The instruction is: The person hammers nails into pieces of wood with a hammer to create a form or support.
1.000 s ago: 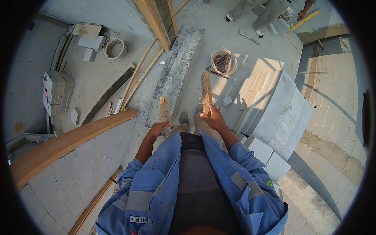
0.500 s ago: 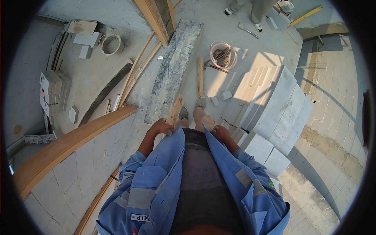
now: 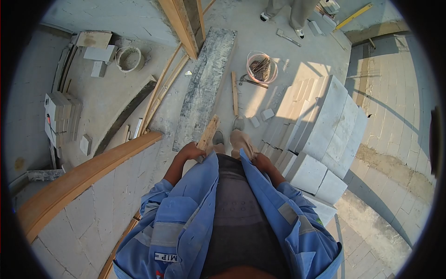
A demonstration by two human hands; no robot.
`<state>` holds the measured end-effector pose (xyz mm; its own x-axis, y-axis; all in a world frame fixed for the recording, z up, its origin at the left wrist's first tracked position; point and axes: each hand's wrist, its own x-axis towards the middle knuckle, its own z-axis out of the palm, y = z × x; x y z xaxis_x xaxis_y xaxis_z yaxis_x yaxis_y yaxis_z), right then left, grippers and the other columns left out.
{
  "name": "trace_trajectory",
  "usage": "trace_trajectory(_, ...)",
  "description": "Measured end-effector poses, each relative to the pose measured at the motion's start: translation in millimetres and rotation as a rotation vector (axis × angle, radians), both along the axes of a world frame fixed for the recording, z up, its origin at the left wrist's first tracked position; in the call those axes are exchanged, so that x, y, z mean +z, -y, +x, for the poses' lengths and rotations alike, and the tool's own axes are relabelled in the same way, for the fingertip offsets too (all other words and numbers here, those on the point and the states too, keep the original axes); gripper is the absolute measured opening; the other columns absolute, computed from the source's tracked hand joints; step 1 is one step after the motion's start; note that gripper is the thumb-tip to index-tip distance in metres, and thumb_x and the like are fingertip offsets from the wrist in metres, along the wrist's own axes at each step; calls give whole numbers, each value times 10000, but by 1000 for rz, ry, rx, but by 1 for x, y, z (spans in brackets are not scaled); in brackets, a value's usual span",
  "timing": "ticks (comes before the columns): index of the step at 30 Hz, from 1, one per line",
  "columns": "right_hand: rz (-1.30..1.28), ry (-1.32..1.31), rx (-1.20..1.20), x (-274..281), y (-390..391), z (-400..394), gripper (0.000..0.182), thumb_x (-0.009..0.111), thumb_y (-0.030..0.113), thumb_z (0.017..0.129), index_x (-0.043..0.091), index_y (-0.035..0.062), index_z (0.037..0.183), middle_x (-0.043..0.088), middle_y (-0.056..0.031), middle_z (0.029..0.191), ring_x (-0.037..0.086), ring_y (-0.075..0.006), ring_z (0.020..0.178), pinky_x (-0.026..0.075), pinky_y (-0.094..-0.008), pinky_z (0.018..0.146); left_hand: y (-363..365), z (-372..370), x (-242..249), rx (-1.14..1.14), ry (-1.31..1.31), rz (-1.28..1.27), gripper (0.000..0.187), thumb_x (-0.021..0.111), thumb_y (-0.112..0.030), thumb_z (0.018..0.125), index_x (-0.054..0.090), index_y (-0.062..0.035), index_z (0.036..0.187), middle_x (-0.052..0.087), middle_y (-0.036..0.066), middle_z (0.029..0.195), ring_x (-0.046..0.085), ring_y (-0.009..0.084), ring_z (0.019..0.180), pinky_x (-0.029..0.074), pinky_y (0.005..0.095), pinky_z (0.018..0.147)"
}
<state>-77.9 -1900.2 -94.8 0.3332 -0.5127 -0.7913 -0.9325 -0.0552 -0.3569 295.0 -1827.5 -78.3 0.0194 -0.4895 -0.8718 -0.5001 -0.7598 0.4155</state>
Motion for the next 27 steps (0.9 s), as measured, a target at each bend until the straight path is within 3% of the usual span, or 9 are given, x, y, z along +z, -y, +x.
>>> trace_trajectory(6,209,311,-164,41,-11,-15,310,586,299,884,652,-1,842,657,-217,811,632,-302,763,483,-427,734,-9,17,-3,102,-59,27,698,799,-365,571,662,98,1075,703,226,957,695,285,854,532,332,789)
trace_trajectory(8,323,239,-33,33,-17,-4,309,615,288,867,668,-16,879,678,-248,922,648,-420,891,501,-454,805,-10,18,-5,129,-96,42,681,795,-358,585,664,83,1087,704,213,962,694,274,850,529,327,789)
trace_trajectory(11,196,210,123,12,-27,22,334,618,322,880,665,-1,953,681,-241,923,652,-416,901,504,-460,806,-6,13,0,380,-315,92,628,773,-336,664,648,49,1144,696,163,971,679,254,843,521,354,816)
trace_trajectory(13,63,290,-52,-9,-43,43,344,604,331,894,656,-3,962,682,-225,905,647,-401,846,496,-459,772,-5,7,0,823,-644,228,625,702,-334,754,574,11,1259,672,125,912,641,241,908,493,391,885)
trace_trajectory(14,-78,370,-219,-21,-51,52,354,590,339,907,646,-5,970,682,-209,886,642,-386,792,487,-458,738,-4,5,1,833,-636,242,625,702,-334,754,574,11,1259,672,125,912,641,241,908,493,391,885)
trace_trajectory(18,59,372,26,-68,-71,87,365,621,362,914,655,2,963,682,-174,829,667,-332,780,516,-411,732,3,5,15,1003,-1071,185,554,656,-326,809,574,17,1236,635,82,875,640,250,906,496,445,895)
trace_trajectory(22,262,422,-72,-85,-75,76,346,624,343,916,655,2,964,680,-159,819,664,-304,764,516,-395,719,11,-1,24,1033,-1272,118,622,644,-363,804,537,24,1278,642,102,882,639,250,903,487,419,909)
trace_trajectory(26,495,457,-184,-84,-68,64,322,629,318,918,655,1,965,677,-140,806,661,-267,742,517,-373,702,20,-12,18,801,-943,65,715,655,-355,792,467,29,1365,666,129,970,647,271,946,492,404,925)
trace_trajectory(27,553,462,-215,-85,-66,59,316,630,312,918,655,1,965,676,-135,803,660,-258,736,517,-368,698,37,-26,31,540,-624,-67,749,669,-354,771,453,29,1378,667,159,1031,649,286,982,492,397,934)
